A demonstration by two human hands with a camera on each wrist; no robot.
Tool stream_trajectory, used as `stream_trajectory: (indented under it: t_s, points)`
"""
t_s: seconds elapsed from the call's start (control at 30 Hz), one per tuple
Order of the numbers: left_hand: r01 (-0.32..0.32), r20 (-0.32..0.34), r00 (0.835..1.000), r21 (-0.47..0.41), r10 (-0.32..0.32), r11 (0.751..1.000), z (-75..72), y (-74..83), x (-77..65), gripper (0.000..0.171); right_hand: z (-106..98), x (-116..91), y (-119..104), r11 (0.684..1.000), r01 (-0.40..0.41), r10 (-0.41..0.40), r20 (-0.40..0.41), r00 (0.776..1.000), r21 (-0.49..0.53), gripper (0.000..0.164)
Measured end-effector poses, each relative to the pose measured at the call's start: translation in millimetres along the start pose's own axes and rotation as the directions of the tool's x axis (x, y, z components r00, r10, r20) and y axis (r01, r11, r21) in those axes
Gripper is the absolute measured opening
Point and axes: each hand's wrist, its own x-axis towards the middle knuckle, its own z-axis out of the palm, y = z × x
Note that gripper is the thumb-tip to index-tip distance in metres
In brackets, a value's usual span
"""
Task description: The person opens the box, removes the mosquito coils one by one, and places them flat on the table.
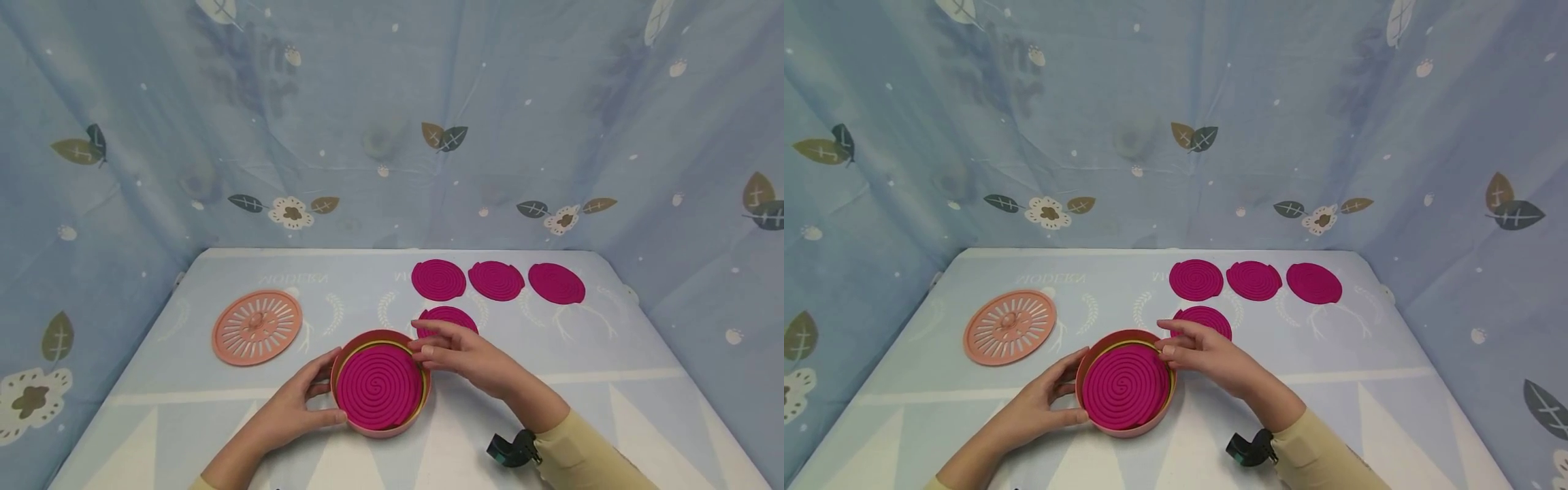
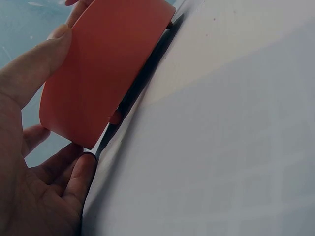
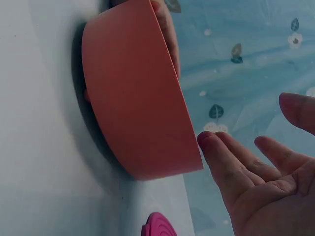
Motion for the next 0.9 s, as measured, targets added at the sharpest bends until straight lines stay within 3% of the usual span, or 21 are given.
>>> stream_trajectory:
  t_s: [0.23, 0.47, 0.9]
  points:
    - [-0.003, 0.0, 1.0, 0.0, 0.003, 1.0, -0.1, -0.5, 0.1, 0.099, 11, 14, -4, 0.993, 0.011, -0.001, 0.086, 0.996, -0.115, 0.058]
    - [-0.014, 0.003, 1.0, 0.003, 0.014, 1.0, -1.1, 0.6, 0.5, 0.099, 18, 21, -6, 0.975, -0.008, 0.024, 0.068, 0.997, -0.223, 0.06]
    - [-0.024, 0.003, 1.0, 0.0, 0.024, 1.0, -0.8, -1.9, 1.1, 0.099, 19, 24, -8, 0.98, -0.022, 0.028, 0.031, 0.999, -0.197, 0.06]
